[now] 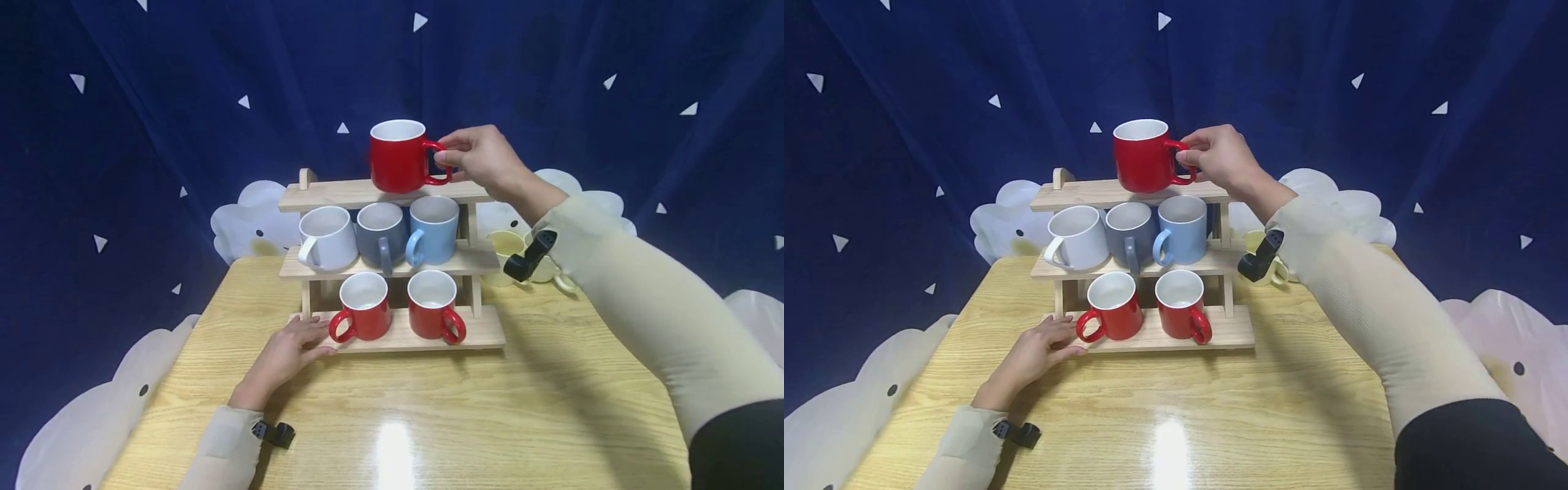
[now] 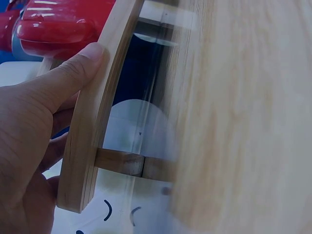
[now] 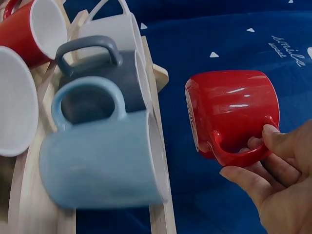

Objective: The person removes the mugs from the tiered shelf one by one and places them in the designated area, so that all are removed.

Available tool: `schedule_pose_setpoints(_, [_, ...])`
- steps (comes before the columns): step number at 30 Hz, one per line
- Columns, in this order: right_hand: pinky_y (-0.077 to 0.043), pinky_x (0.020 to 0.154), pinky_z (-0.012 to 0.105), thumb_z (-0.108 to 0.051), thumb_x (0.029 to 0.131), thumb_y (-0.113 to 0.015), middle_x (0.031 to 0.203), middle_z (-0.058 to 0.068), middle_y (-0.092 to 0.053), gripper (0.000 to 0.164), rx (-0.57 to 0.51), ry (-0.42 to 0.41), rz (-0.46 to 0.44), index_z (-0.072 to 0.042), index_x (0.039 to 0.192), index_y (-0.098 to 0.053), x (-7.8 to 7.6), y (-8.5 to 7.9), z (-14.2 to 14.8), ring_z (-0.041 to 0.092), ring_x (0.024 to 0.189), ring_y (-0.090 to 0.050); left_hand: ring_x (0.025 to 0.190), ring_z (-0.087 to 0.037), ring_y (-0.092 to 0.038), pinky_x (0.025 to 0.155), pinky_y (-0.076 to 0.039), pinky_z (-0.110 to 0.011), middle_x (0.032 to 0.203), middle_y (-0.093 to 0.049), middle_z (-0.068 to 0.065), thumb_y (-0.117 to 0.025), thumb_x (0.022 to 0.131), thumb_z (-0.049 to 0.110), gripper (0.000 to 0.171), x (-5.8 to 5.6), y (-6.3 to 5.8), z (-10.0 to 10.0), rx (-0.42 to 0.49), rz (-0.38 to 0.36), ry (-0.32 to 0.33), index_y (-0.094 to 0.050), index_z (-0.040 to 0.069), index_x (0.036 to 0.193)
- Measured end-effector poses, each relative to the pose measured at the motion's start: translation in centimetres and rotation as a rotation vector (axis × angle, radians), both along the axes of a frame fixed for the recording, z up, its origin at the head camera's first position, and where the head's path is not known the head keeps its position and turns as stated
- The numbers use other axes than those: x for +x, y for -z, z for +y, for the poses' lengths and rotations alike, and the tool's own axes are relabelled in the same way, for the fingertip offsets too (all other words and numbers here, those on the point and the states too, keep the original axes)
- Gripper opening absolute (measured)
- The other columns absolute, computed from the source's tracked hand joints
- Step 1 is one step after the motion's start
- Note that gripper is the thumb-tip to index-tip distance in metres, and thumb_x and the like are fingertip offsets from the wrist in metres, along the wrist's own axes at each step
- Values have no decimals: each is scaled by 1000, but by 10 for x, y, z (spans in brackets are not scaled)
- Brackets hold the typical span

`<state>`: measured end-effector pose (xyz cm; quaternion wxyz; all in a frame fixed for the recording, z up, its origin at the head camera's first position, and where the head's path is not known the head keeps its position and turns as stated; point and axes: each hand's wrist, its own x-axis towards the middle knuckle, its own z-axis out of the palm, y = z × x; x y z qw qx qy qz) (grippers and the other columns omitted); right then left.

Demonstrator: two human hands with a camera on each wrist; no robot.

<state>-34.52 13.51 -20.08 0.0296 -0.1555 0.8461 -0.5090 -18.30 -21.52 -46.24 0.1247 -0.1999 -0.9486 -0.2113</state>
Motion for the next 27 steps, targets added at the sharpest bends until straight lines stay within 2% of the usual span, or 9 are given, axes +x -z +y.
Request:
schedule_pose_setpoints(4, [-56, 88, 31, -17, 95, -66, 119, 12, -64, 38, 13, 14, 21, -6, 131, -61, 1, 0, 14, 26, 108, -62, 125, -28, -55, 113, -31, -51, 123, -67, -6, -79, 82, 38, 47, 0, 1, -1, 6, 5, 7, -72, 10, 119])
schedule_pose_setpoints(10, [-56, 88, 33, -20, 94, -67, 121, 12, -63, 40, -30, 55, 15, -7, 131, -62, 4, -1, 34, 25, 108, -61, 125, -27, -55, 114, -31, -52, 123, -67, -5, -79, 81, 38, 47, 1, 2, -2, 15, 3, 5, -72, 11, 119])
schedule_pose_setpoints(18, [-57, 85, 32, -22, 92, -69, 117, 12, -64, 41, -30, 111, 20, -5, 129, -63, 8, 3, 64, 22, 104, -62, 122, -31, -57, 111, -33, -55, 120, -69, -8, -80, 80, 39, 49, 2, 0, -3, 18, 47, 14, -73, 9, 117])
schedule_pose_setpoints(27, [-58, 74, 23, -17, 89, -71, 103, 8, -67, 40, -147, 151, 25, 0, 125, -63, 13, 14, 100, 18, 91, -64, 125, -28, -55, 114, -30, -51, 122, -68, -7, -80, 80, 38, 48, 2, -2, -5, 22, -5, -5, -72, 11, 119])
